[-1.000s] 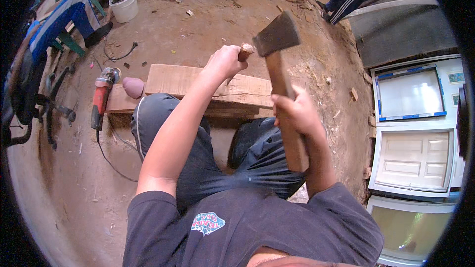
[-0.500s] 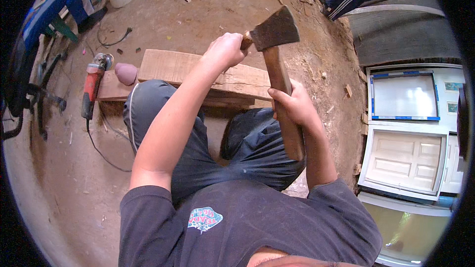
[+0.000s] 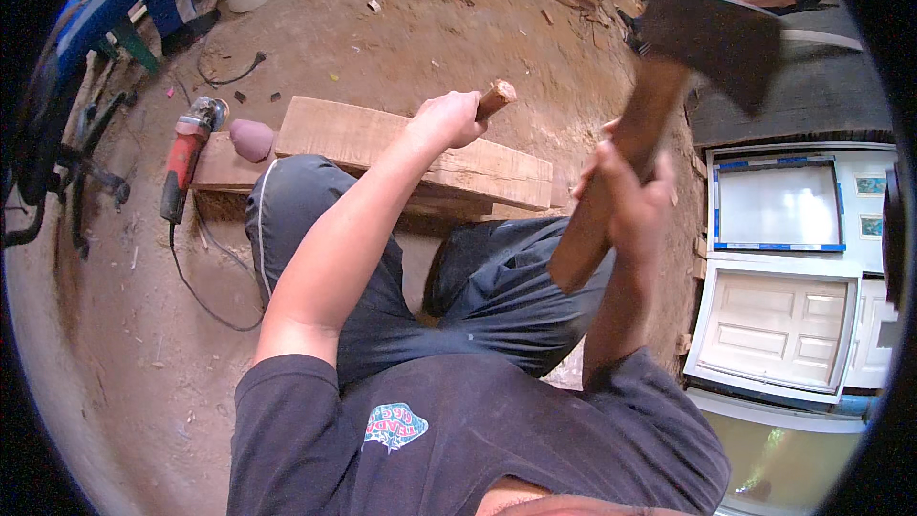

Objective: The person carves a piece of wood using a small chisel and the back of a hand axe as a mallet.

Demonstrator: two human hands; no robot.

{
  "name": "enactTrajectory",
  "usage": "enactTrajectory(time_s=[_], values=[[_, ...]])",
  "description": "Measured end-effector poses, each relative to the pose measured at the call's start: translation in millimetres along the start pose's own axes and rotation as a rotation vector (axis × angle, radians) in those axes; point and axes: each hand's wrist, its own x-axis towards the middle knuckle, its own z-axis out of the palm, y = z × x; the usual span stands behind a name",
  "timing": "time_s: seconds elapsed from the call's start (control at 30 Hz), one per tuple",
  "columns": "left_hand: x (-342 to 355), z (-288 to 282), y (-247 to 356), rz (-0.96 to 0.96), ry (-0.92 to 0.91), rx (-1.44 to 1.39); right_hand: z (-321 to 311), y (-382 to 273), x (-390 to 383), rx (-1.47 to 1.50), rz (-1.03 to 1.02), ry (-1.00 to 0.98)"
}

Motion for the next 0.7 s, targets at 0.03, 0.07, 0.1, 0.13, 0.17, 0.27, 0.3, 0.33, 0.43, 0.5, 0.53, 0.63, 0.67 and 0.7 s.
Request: enactTrajectory(time_s=[0.03,0.07,0.1,0.13,0.17,0.27,0.3,0.33,0.43,0.5,0.53,0.63,0.67,0.7], values=[[0,0,2,-0.010,-0.009,-0.003,1,13,-4,0.020,0.056,-0.073],[0,0,5,-0.009,-0.005,-0.004,1,28,-8,-0.010,0.120,-0.149],[-1,0,4,-0.004,0.001,-0.018,5,42,-10,0.002,0.214,-0.203],[-2,-1,2,0.000,0.006,-0.031,11,56,-12,0.005,0.327,-0.254],[-3,-2,1,-0.011,0.010,-0.026,16,64,-16,0.007,0.385,-0.302],[-2,-4,15,-0.048,-0.009,-0.011,11,89,-20,0.111,0.386,-0.242],[-3,-7,15,-0.055,-0.016,-0.012,6,86,-21,0.128,0.375,-0.200],[-2,-9,13,-0.067,-0.030,0.003,4,79,-17,0.182,0.339,-0.233],[-1,-14,7,-0.054,-0.010,0.053,3,71,-6,0.204,0.341,-0.151],[-1,-24,4,-0.031,-0.016,0.026,6,76,4,0.223,0.333,-0.142],[-2,-31,11,-0.026,-0.030,0.032,5,80,7,0.239,0.322,-0.141],[-10,-49,26,0.024,0.103,-0.102,3,114,9,0.229,0.420,-0.237],[-13,-52,30,0.042,0.144,-0.122,0,125,8,0.284,0.512,-0.309],[-16,-53,31,0.063,0.175,-0.139,0,134,5,0.309,0.520,-0.299]])
